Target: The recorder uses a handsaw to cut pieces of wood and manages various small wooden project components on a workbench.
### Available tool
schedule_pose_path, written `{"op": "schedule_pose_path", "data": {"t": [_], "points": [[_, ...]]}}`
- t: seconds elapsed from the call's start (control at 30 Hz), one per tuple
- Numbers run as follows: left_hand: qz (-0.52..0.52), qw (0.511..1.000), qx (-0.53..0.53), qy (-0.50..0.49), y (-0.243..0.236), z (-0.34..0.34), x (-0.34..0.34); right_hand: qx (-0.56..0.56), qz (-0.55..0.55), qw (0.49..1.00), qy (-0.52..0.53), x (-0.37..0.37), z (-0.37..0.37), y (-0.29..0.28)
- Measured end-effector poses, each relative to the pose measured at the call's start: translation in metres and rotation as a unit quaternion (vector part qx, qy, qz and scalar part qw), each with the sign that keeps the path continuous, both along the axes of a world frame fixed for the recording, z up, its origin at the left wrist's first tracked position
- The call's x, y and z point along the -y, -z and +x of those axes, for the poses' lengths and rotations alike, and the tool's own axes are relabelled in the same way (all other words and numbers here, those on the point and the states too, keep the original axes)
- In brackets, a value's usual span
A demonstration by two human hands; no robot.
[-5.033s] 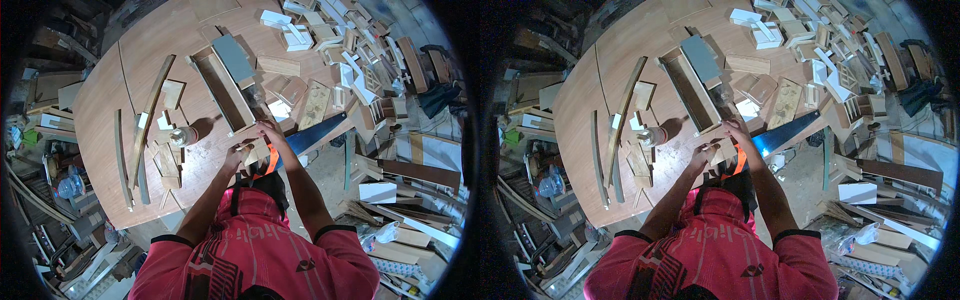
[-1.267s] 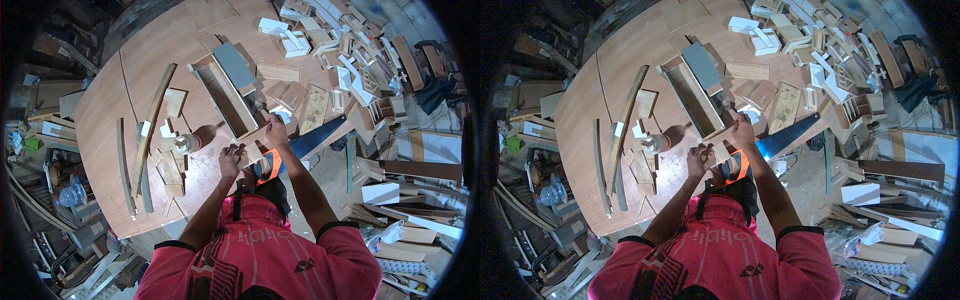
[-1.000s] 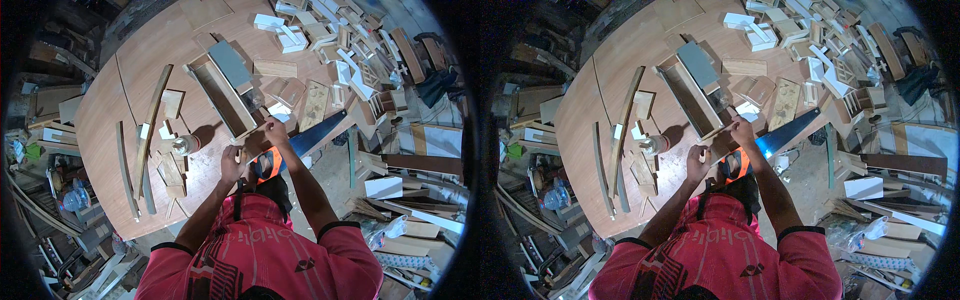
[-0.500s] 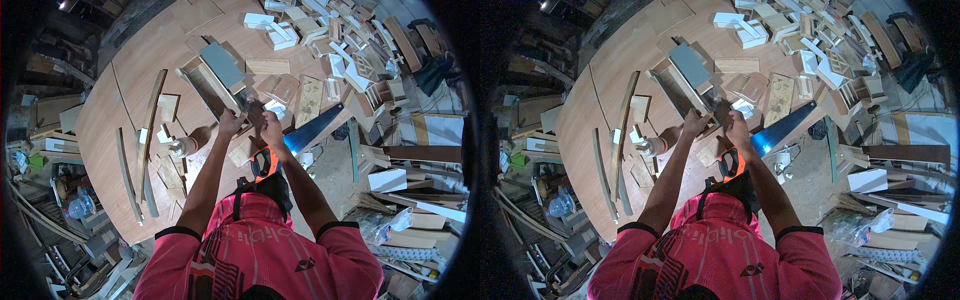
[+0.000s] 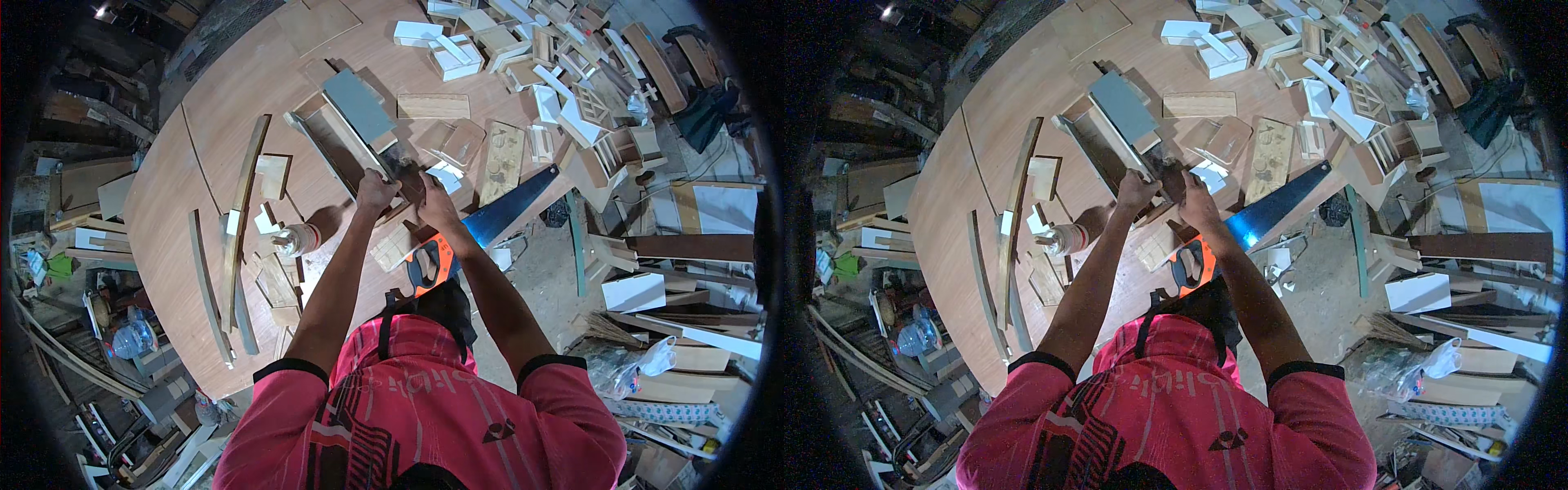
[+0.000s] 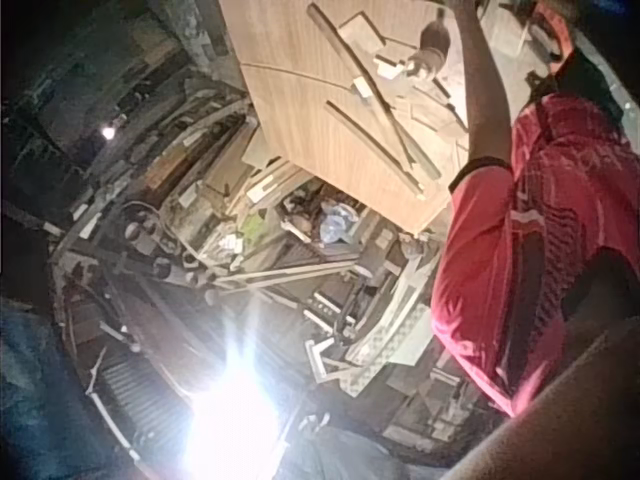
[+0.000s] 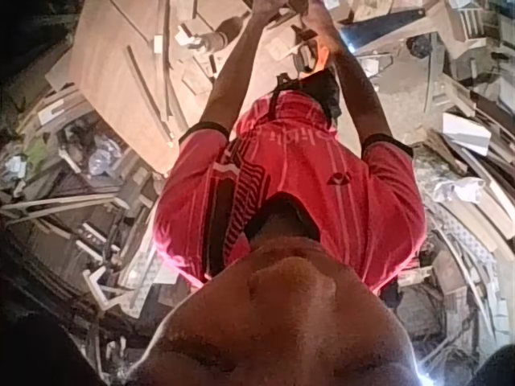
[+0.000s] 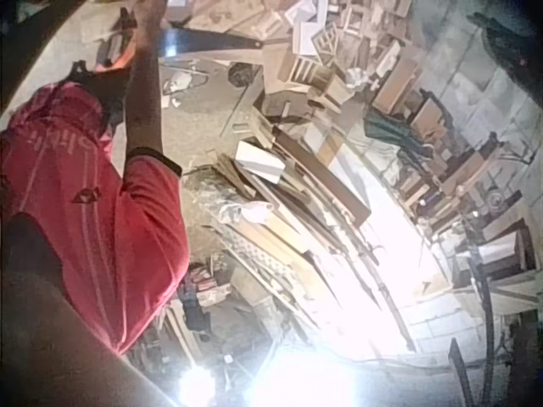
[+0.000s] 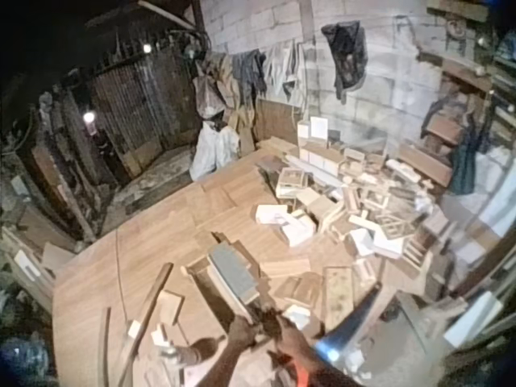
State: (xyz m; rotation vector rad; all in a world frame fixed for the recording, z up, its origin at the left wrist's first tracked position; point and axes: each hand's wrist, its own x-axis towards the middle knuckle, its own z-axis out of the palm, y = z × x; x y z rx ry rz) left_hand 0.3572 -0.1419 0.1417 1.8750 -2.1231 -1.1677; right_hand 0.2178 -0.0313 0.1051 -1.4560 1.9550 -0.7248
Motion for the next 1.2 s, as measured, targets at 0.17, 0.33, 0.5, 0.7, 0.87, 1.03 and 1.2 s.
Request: {"op": "schedule_pose_path", "data": {"t": [0.17,0.33,0.5,0.7,0.87,1.03,1.2], "points": [[-0.001,1.000,0.007,0.015,-0.002,-0.001,0.001,0.017,-0.006,1.000,0.022,0.002,-0.001,0.006],[-0.012,1.000,0.012,0.022,-0.004,0.001,0.003,0.011,-0.033,0.999,0.014,0.002,-0.002,0.011],[-0.013,0.999,-0.025,0.020,-0.013,0.003,0.003,0.014,-0.031,0.999,0.011,-0.002,0.002,0.010],[0.012,0.998,-0.052,0.017,-0.026,0.003,0.003,0.026,-0.036,0.999,-0.004,-0.009,0.010,0.018],[-0.004,0.998,-0.059,0.008,-0.010,0.004,0.005,0.022,-0.082,0.996,-0.001,-0.012,0.018,0.026],[-0.063,0.997,-0.052,0.010,0.006,0.005,0.003,0.046,-0.106,0.993,0.017,-0.014,0.019,0.018],[-0.033,0.996,-0.081,0.007,0.002,0.008,-0.003,0.071,-0.086,0.992,0.060,-0.014,0.020,0.011]]}}
